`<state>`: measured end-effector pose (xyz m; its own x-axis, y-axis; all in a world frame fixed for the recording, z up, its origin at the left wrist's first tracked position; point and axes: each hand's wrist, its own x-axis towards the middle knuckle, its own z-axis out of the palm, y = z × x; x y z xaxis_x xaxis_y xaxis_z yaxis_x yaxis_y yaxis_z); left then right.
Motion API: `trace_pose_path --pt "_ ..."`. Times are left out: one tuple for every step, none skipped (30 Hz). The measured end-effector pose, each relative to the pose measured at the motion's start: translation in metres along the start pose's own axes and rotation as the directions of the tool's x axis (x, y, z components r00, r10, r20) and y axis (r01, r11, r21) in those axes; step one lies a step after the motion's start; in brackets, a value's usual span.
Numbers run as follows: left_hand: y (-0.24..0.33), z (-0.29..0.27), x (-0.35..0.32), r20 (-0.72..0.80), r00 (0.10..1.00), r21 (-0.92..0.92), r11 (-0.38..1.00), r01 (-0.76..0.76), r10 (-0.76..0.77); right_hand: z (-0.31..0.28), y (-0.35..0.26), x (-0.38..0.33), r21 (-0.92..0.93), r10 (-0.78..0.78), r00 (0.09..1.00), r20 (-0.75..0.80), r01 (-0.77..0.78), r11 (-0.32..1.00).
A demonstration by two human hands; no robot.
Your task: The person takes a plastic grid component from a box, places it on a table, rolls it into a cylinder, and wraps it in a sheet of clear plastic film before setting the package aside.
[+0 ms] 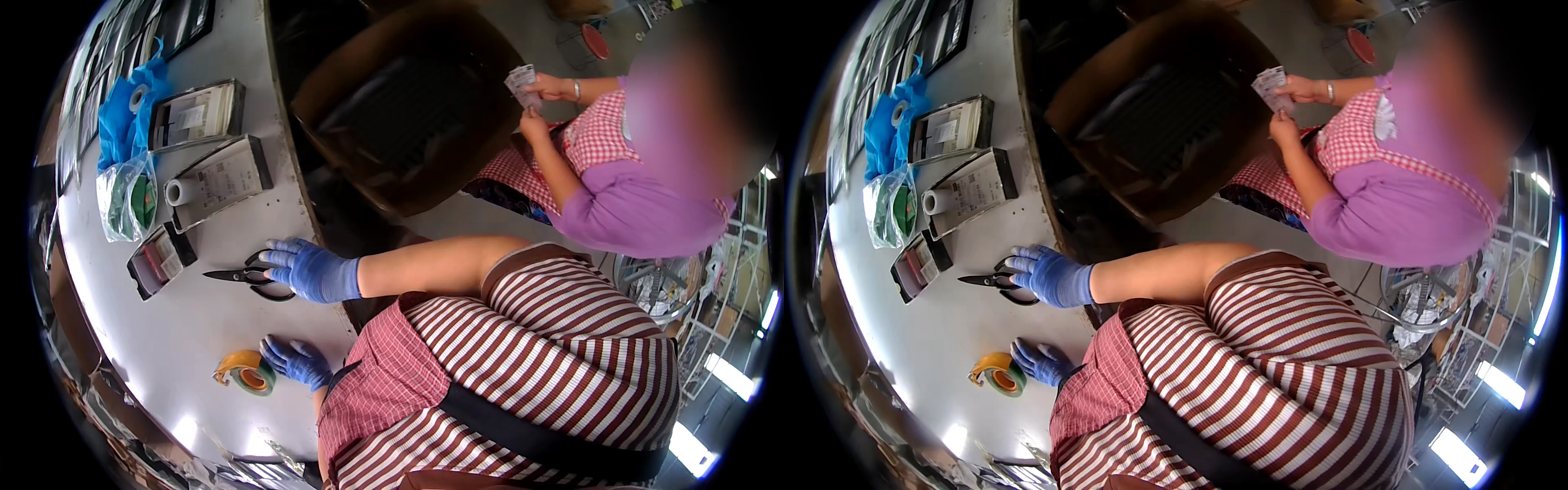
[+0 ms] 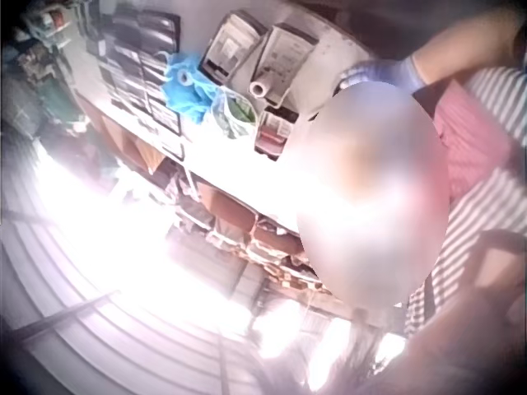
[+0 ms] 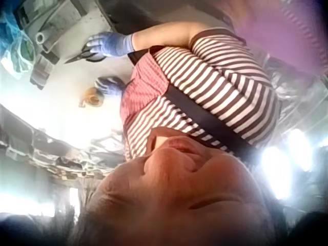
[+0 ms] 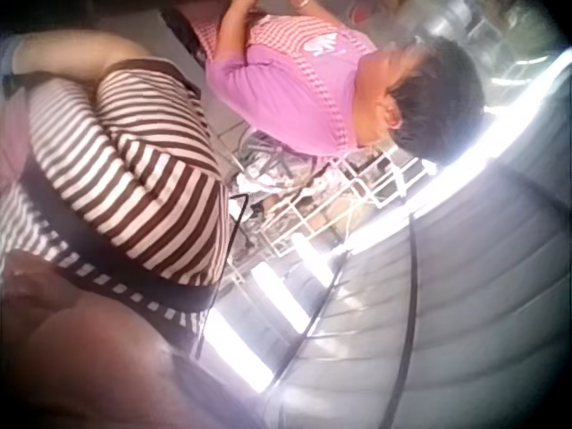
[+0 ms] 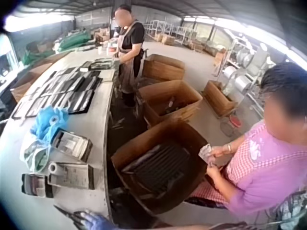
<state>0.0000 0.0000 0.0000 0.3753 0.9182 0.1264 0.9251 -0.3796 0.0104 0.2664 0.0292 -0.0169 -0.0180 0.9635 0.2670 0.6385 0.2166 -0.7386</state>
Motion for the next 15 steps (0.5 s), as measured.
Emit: trace_pose_path --pt "-0.006 -0.002 0.005 -0.011 1.000 0.019 1.000 -0.015 0.015 -0.009 -0.006 -0.002 0.112 0.048 0.997 -0.052 -0.042 0.993" --pt "-0.012 -0.005 0.011 -0.023 0.999 0.037 0.999 -0.030 0.031 -0.017 -0.010 -0.007 0.224 0.100 0.990 -0.100 -0.076 0.972" --pt "0.009 -0.002 -0.021 0.011 1.000 -0.040 0.999 -0.013 0.013 -0.039 -0.012 -0.055 0.167 0.131 0.990 -0.049 -0.121 0.979" --pt "-0.002 -0.012 -0.010 -0.010 0.999 -0.012 0.999 -0.036 0.036 -0.045 -0.012 -0.062 0.242 0.091 0.989 -0.116 -0.061 0.968" --pt "-0.013 -0.021 0.001 -0.029 0.998 0.016 0.998 -0.057 0.057 -0.051 -0.014 -0.070 0.312 0.054 0.982 -0.182 0.005 0.950" --pt "-0.009 -0.012 -0.008 -0.032 0.995 -0.018 0.995 -0.095 0.095 -0.073 -0.013 -0.098 0.308 0.186 0.978 -0.095 -0.149 0.940" --pt "-0.003 -0.003 -0.016 -0.027 0.995 -0.089 0.991 -0.102 0.100 -0.098 -0.015 -0.125 0.289 0.321 0.947 -0.015 -0.303 0.908" --pt "-0.003 -0.005 -0.015 -0.030 0.997 -0.119 0.990 -0.079 0.076 -0.107 -0.014 -0.144 0.209 0.412 0.910 0.053 -0.413 0.886" --pt "-0.007 -0.007 -0.011 -0.029 0.998 -0.139 0.988 -0.064 0.061 -0.109 -0.010 -0.164 0.133 0.506 0.856 0.105 -0.516 0.846" --pt "-0.011 -0.006 -0.006 -0.038 0.999 -0.202 0.979 -0.025 0.018 -0.109 -0.003 -0.180 0.109 0.568 0.813 0.132 -0.581 0.807" --pt "-0.011 -0.009 -0.003 -0.055 0.997 -0.251 0.968 0.034 -0.049 -0.109 0.001 -0.193 0.085 0.625 0.764 0.160 -0.641 0.763" --pt "0.001 -0.026 0.001 -0.051 0.999 -0.246 0.969 -0.029 0.017 -0.118 -0.009 -0.195 0.049 0.702 0.681 0.209 -0.724 0.688" --pt "0.022 -0.044 0.009 -0.052 0.995 -0.235 0.967 -0.100 0.090 -0.105 0.002 -0.210 0.045 0.711 0.682 0.171 -0.727 0.686" --pt "0.040 -0.050 0.010 -0.050 0.976 -0.272 0.937 -0.218 0.212 -0.099 0.010 -0.215 0.055 0.738 0.658 0.146 -0.751 0.658" --pt "0.056 -0.055 0.011 -0.050 0.944 -0.309 0.894 -0.326 0.327 -0.092 0.019 -0.218 0.064 0.763 0.634 0.127 -0.773 0.632"
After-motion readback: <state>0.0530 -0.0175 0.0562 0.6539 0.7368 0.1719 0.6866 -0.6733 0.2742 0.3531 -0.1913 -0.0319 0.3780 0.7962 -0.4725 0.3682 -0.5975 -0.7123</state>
